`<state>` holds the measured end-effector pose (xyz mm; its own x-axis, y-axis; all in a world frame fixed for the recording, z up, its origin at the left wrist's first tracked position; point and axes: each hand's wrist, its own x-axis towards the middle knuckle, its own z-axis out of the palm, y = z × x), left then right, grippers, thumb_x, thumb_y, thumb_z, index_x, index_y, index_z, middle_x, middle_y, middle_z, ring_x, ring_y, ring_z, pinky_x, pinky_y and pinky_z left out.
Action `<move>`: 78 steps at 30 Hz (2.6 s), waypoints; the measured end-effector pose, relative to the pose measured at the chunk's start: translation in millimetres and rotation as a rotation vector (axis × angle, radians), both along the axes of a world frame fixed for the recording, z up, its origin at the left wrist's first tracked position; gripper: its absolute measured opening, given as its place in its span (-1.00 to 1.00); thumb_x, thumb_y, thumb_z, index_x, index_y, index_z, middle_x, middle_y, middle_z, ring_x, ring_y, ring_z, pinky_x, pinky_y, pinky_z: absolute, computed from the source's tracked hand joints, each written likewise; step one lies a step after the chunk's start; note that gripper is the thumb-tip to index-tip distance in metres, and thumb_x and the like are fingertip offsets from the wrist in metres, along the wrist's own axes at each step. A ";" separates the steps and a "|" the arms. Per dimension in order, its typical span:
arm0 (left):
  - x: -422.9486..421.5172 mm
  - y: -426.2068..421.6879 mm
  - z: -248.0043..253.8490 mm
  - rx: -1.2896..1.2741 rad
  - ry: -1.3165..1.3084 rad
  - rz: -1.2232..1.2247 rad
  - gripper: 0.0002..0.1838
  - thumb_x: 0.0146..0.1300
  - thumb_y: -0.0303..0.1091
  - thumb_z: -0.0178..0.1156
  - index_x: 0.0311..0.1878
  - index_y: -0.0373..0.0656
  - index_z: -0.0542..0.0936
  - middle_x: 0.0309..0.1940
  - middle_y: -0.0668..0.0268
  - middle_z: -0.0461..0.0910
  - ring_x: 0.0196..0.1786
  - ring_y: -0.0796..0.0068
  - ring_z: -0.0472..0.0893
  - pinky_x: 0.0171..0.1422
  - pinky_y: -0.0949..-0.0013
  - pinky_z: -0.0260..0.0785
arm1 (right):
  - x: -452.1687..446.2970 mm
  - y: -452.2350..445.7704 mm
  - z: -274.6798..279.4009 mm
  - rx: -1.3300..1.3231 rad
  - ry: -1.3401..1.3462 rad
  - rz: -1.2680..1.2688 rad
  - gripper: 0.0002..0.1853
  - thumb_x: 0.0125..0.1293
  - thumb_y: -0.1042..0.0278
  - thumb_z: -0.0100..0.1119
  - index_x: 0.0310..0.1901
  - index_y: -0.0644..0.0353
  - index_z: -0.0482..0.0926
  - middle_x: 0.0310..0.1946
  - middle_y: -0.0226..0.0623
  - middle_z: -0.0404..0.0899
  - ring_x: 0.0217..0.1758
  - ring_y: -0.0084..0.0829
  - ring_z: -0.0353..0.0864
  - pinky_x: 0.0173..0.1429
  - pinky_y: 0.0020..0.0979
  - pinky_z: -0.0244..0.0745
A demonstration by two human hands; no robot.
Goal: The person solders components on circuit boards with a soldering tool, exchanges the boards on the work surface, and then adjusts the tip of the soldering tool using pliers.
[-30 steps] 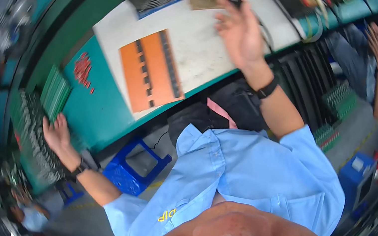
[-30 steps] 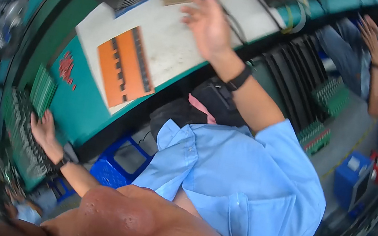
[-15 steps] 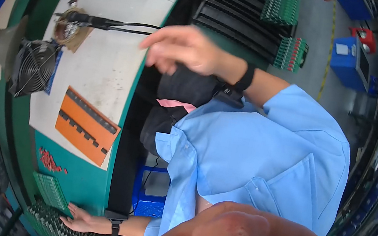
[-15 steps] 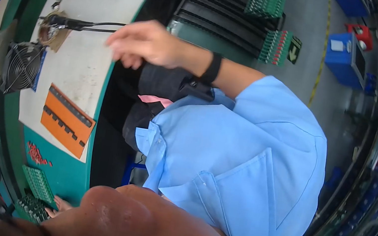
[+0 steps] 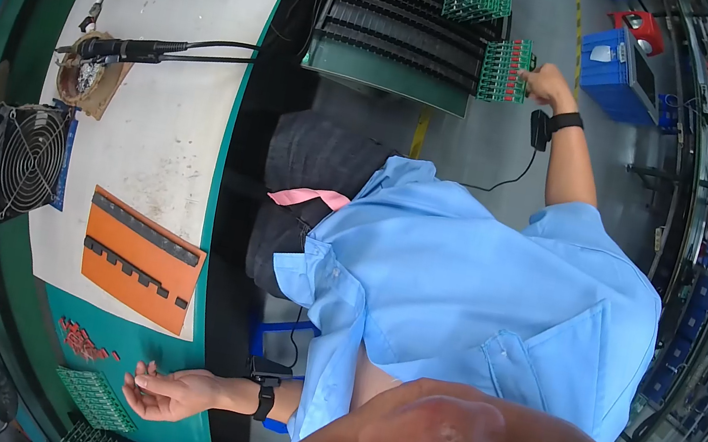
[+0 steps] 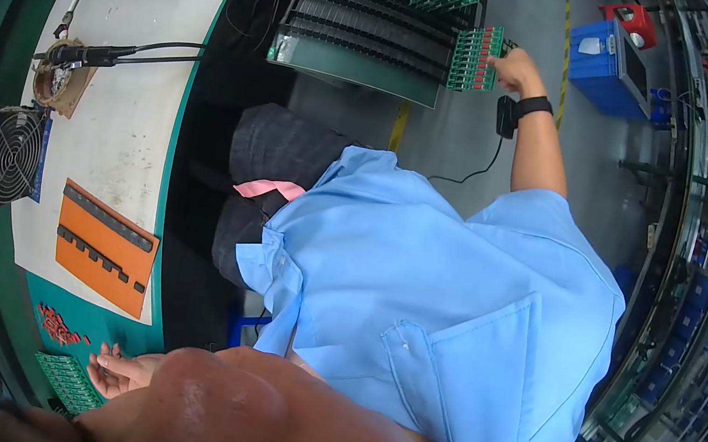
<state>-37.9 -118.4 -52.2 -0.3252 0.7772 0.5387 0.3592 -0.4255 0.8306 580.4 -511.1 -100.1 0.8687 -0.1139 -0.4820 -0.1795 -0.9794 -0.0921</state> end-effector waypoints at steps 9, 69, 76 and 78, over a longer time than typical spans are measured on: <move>1.3 -1.9 -2.2 -0.048 0.059 -0.032 -0.70 0.52 -0.42 0.11 0.19 -0.38 0.41 -0.04 0.12 0.59 -0.11 0.35 0.65 -0.10 0.41 0.55 | -17.6 -4.3 35.1 0.416 -0.106 0.000 -0.79 0.37 0.27 0.28 -0.15 0.25 0.68 -0.42 -0.42 0.65 -0.43 -0.65 0.57 -0.32 -0.45 0.53; -7.6 -36.6 18.0 -0.085 -1.501 -1.043 0.35 -0.04 0.46 0.40 0.65 0.06 -0.13 0.60 -0.14 -0.11 0.57 -0.41 0.01 0.44 -0.59 0.09 | -362.9 411.6 111.4 0.969 -0.037 2.377 -0.38 0.14 0.39 0.30 0.28 0.26 0.43 0.15 0.09 0.48 0.09 0.00 0.50 0.18 -0.11 0.45; 4.5 -32.8 27.8 -0.048 -1.360 -0.870 0.34 -0.03 0.55 0.32 0.65 0.07 -0.13 0.61 -0.09 -0.14 0.57 -0.37 0.02 0.50 -0.57 -0.02 | -390.3 362.9 124.0 0.937 -0.270 2.283 -0.33 0.08 0.53 0.31 0.30 0.33 0.40 0.29 0.13 0.41 0.14 0.04 0.48 0.29 -0.10 0.39; 7.3 -31.2 28.9 -0.048 -1.347 -0.866 0.35 -0.04 0.51 0.36 0.65 0.06 -0.12 0.60 -0.06 -0.09 0.56 -0.33 0.06 0.50 -0.51 0.07 | -390.4 360.4 124.5 0.878 -0.294 2.259 -0.39 0.14 0.53 0.27 0.29 0.36 0.42 0.27 0.15 0.43 0.17 0.05 0.47 0.30 -0.11 0.39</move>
